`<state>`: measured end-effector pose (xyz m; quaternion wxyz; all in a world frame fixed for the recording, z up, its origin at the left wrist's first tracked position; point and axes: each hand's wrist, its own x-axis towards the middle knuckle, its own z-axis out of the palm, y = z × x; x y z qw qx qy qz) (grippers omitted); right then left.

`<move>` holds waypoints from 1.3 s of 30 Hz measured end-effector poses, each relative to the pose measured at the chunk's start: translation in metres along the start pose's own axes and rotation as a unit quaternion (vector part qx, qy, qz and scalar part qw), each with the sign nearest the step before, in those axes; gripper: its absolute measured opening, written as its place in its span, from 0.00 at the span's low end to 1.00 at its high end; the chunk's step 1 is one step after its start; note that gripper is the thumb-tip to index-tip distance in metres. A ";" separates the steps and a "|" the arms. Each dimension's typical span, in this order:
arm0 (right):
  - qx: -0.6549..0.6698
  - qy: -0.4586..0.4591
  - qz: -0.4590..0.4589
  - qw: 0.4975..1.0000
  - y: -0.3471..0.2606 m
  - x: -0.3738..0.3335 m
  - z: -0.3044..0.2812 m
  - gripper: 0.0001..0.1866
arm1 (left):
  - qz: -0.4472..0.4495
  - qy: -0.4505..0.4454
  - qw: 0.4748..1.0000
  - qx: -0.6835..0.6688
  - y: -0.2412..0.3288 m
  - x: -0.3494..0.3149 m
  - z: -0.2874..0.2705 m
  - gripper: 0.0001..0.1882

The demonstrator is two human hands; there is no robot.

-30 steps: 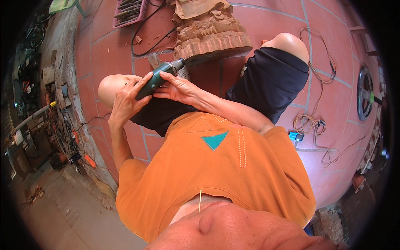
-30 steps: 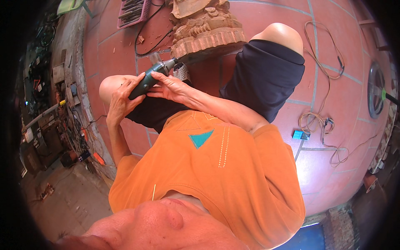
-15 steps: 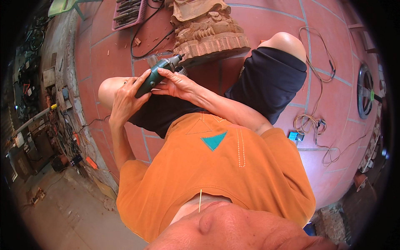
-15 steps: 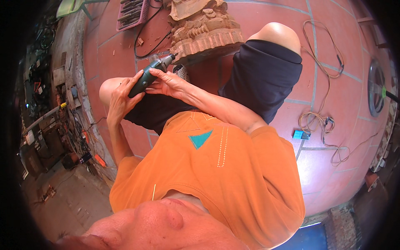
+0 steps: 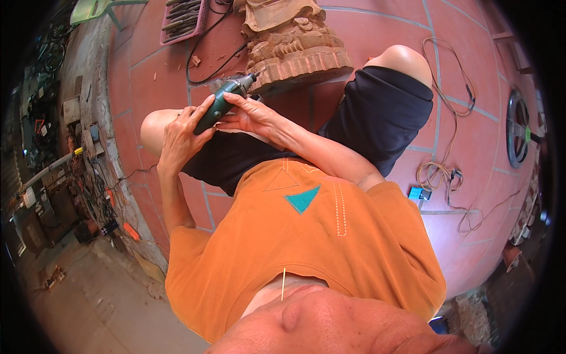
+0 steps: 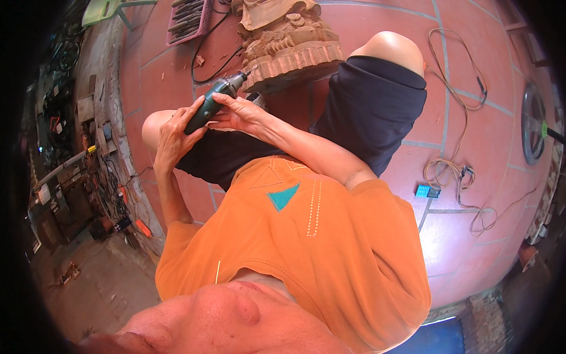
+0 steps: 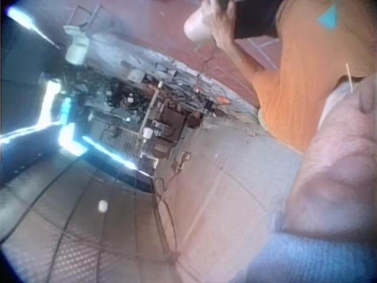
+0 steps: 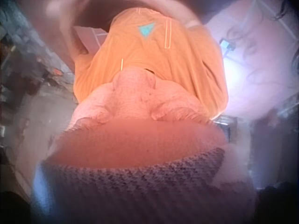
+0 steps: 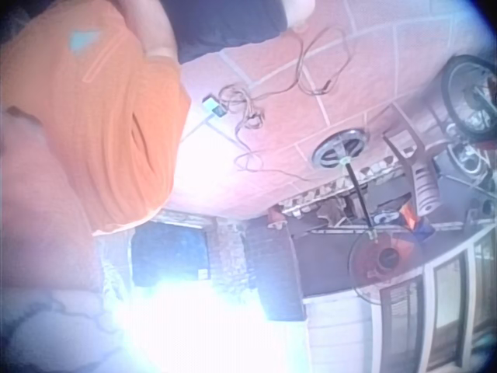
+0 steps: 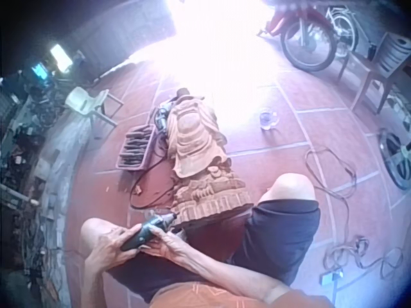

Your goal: The person carves a wooden sculpture using a hand chisel and a rotary tool. They refine the base and details of the sculpture, occasionally pausing to touch their face.

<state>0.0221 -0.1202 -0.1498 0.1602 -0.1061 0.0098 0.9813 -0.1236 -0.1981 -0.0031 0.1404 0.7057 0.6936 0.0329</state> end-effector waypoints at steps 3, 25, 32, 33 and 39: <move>-0.009 0.000 -0.003 1.000 0.001 -0.003 0.001 0.24 | 0.002 -0.007 1.000 0.005 0.001 -0.001 -0.002 0.38; -0.009 0.004 0.025 1.000 0.016 -0.018 0.000 0.26 | 0.006 -0.038 0.998 -0.040 0.007 -0.012 -0.007 0.40; -0.003 -0.004 0.026 1.000 0.019 -0.023 0.003 0.26 | -0.001 -0.049 0.998 -0.042 0.007 -0.014 -0.008 0.40; -0.006 -0.007 0.026 1.000 0.018 -0.023 0.004 0.27 | -0.002 -0.047 0.998 -0.043 0.008 -0.014 -0.009 0.40; -0.009 0.007 -0.004 1.000 0.010 -0.018 0.006 0.25 | 0.003 -0.021 0.999 -0.039 0.014 -0.008 -0.010 0.39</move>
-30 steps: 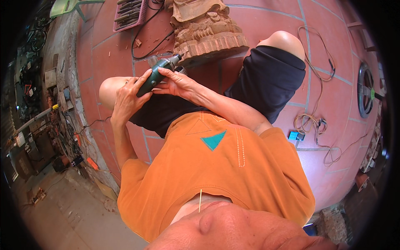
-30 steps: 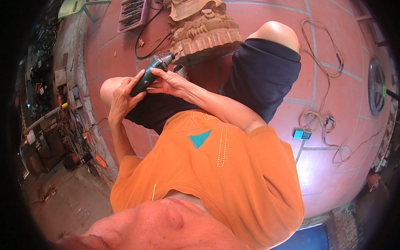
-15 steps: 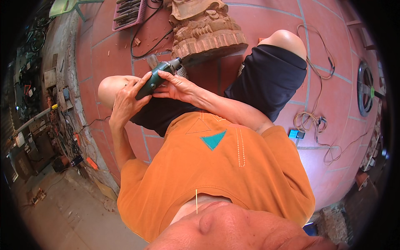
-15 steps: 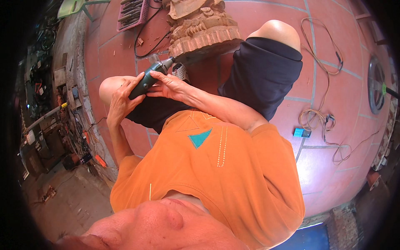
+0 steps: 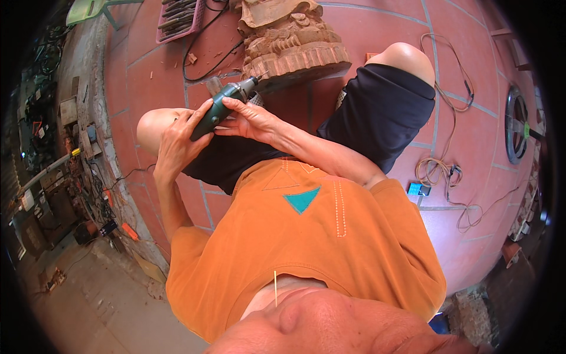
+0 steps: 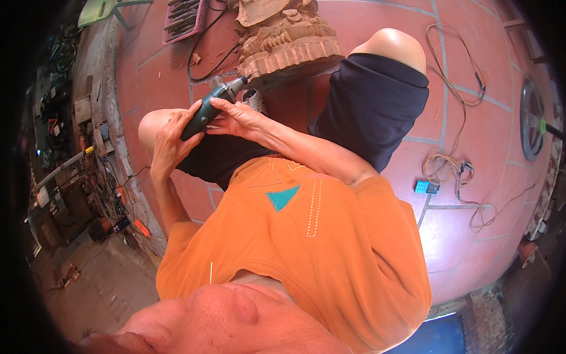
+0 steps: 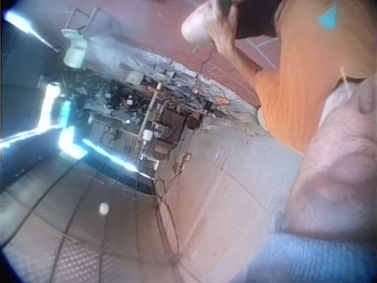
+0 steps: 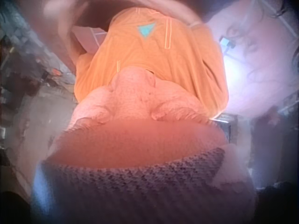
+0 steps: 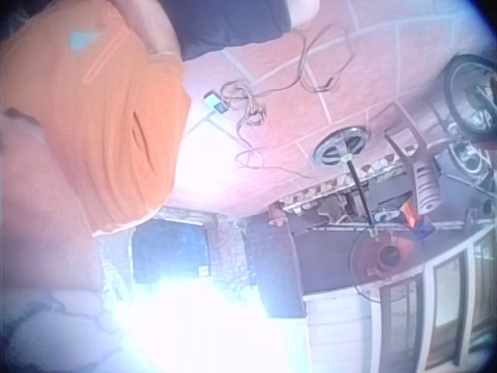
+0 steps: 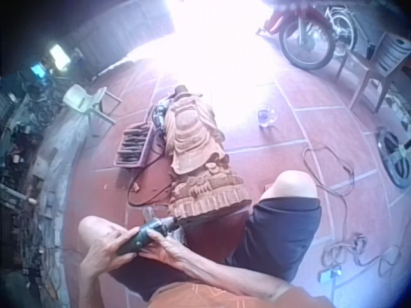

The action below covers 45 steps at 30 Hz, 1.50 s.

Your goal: The person carves a wooden sculpture using a hand chisel and a rotary tool. They refine the base and details of the sculpture, occasionally pausing to touch their face.

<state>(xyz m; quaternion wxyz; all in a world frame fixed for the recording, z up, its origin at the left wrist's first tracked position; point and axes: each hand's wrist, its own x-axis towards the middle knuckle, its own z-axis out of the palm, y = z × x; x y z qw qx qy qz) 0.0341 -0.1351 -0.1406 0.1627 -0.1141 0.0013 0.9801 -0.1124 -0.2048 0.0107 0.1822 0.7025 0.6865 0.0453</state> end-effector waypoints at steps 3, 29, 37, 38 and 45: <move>-0.012 0.000 -0.006 1.000 -0.009 0.000 0.001 0.24 | 0.000 0.005 1.000 0.002 -0.001 0.006 0.002 0.38; -0.011 -0.001 -0.008 1.000 -0.011 0.005 -0.004 0.25 | -0.005 0.002 1.000 -0.017 -0.005 0.012 0.005 0.38; 0.004 0.003 -0.001 1.000 -0.004 0.002 -0.008 0.26 | 0.002 -0.004 1.000 -0.024 -0.006 0.006 0.006 0.39; 0.006 0.002 -0.001 1.000 -0.003 0.002 -0.008 0.26 | 0.002 -0.005 1.000 -0.028 -0.006 0.006 0.006 0.40; 0.010 0.005 0.011 1.000 0.000 -0.004 -0.004 0.25 | 0.011 -0.015 0.999 -0.046 -0.004 0.004 0.002 0.40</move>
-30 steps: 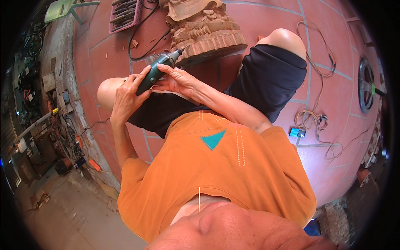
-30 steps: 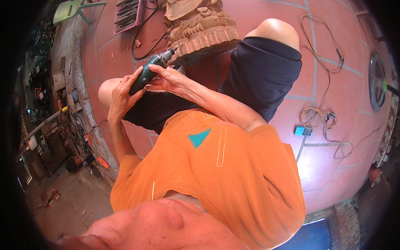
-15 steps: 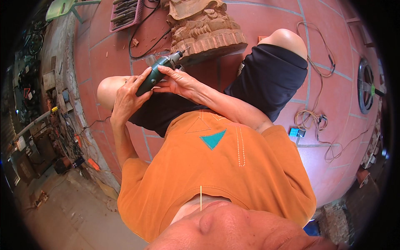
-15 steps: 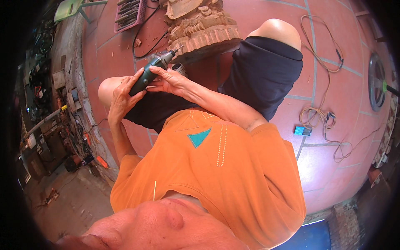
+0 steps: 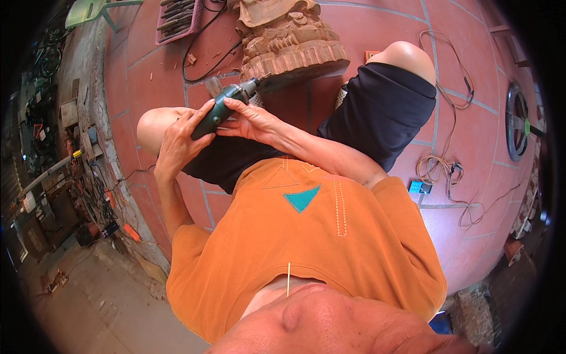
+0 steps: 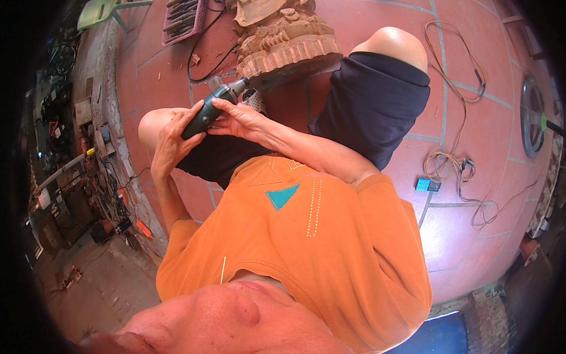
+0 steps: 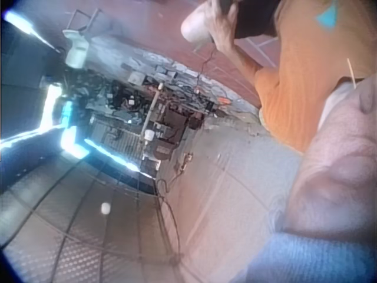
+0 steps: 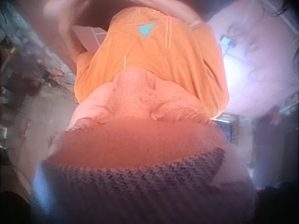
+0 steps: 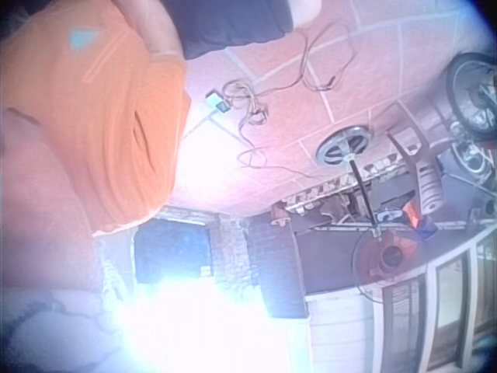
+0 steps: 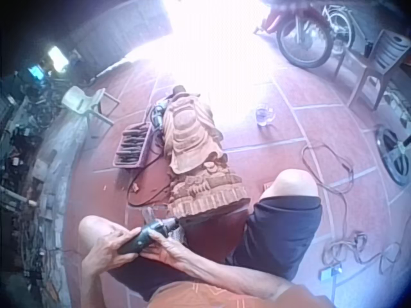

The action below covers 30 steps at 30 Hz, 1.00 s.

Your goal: The person carves a wooden sculpture using a hand chisel and a rotary tool. They refine the base and details of the sculpture, occasionally pausing to touch their face.

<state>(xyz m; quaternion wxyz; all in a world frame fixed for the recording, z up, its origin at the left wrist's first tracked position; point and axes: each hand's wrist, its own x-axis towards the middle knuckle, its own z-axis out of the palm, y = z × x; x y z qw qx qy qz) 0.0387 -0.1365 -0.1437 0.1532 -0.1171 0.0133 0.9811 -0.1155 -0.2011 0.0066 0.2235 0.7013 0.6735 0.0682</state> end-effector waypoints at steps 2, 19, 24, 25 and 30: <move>0.002 0.005 0.001 1.000 0.002 -0.002 0.001 0.25 | -0.004 -0.004 1.000 -0.005 0.000 -0.001 -0.001 0.39; -0.023 0.015 -0.027 0.999 -0.005 0.006 0.001 0.25 | -0.020 0.009 1.000 0.007 0.000 0.005 0.003 0.38; -0.036 0.010 -0.027 0.999 -0.011 0.009 0.002 0.25 | 0.001 0.036 0.999 0.024 -0.004 0.007 0.007 0.39; -0.039 0.009 -0.028 0.999 -0.013 0.010 0.003 0.25 | -0.003 0.035 0.999 0.025 -0.005 0.008 0.008 0.38; -0.029 0.010 -0.020 0.999 -0.015 0.012 0.002 0.24 | -0.006 0.038 0.999 0.024 -0.006 0.009 0.008 0.38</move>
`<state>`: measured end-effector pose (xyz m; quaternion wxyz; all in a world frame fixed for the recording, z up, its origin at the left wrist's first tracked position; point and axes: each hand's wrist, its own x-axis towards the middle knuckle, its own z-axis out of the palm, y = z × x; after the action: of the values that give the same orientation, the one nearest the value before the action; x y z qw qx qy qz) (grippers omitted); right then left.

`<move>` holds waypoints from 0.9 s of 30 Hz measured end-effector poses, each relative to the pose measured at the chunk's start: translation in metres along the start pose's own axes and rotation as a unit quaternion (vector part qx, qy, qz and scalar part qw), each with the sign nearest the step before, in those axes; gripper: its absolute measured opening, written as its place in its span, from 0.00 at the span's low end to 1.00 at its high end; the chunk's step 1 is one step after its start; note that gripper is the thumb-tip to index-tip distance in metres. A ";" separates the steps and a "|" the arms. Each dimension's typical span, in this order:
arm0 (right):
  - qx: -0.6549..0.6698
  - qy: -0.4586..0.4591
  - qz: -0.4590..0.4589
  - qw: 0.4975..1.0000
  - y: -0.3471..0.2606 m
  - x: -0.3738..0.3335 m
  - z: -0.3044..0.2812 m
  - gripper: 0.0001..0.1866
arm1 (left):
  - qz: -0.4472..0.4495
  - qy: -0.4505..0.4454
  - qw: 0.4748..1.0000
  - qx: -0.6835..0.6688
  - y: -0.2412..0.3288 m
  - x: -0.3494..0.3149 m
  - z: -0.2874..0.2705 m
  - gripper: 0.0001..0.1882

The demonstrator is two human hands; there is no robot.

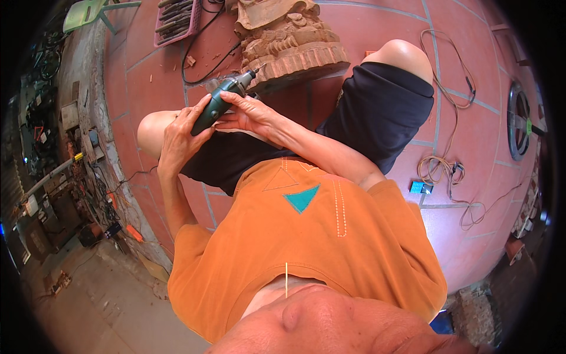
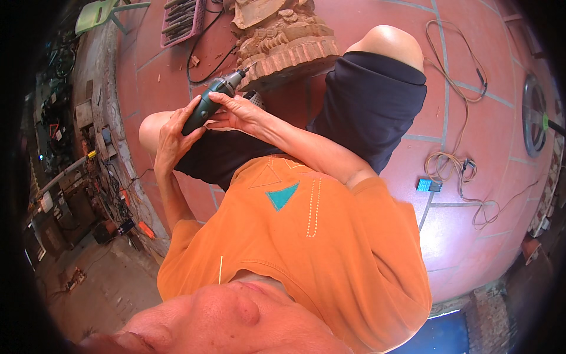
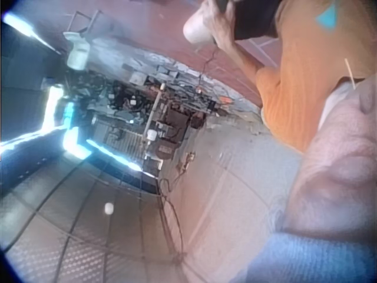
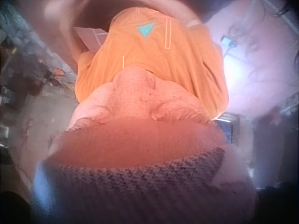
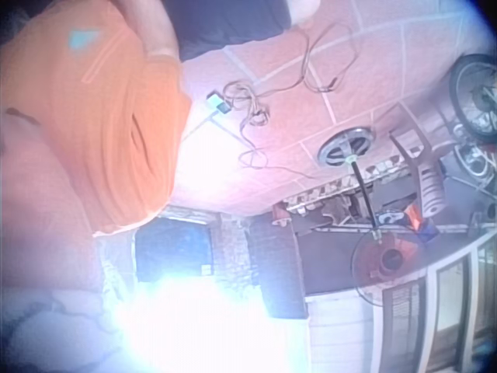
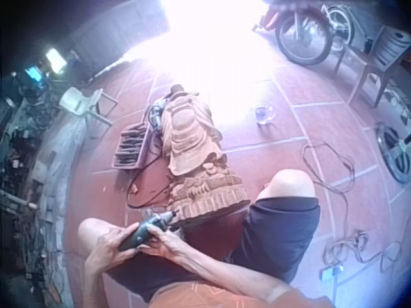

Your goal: The person carves a wooden sculpture using a hand chisel and a rotary tool. They refine the base and details of the sculpture, occasionally pausing to touch their face.

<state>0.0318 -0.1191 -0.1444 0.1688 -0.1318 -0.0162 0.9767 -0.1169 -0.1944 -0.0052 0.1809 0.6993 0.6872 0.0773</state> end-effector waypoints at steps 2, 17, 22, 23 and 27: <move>0.000 0.003 0.003 1.000 0.000 0.000 -0.001 0.24 | -0.004 -0.006 1.000 0.002 -0.001 0.000 0.000 0.38; -0.008 0.000 -0.002 1.000 0.007 -0.003 -0.002 0.27 | -0.010 -0.024 1.000 -0.015 0.003 -0.004 -0.005 0.39; 0.013 -0.003 0.006 1.000 0.012 -0.003 -0.005 0.26 | -0.004 -0.032 0.999 -0.019 0.002 -0.005 -0.006 0.39; 0.015 -0.007 0.008 1.000 0.013 -0.004 -0.005 0.26 | -0.004 -0.033 0.999 -0.023 0.003 -0.006 -0.007 0.39; 0.015 -0.006 0.020 1.000 0.011 -0.007 -0.004 0.24 | -0.012 -0.033 0.999 -0.032 0.004 -0.008 -0.007 0.39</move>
<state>0.0356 -0.1321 -0.1472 0.1513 -0.1236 0.0004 0.9807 -0.1156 -0.2013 0.0037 0.2273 0.6868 0.6864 0.0739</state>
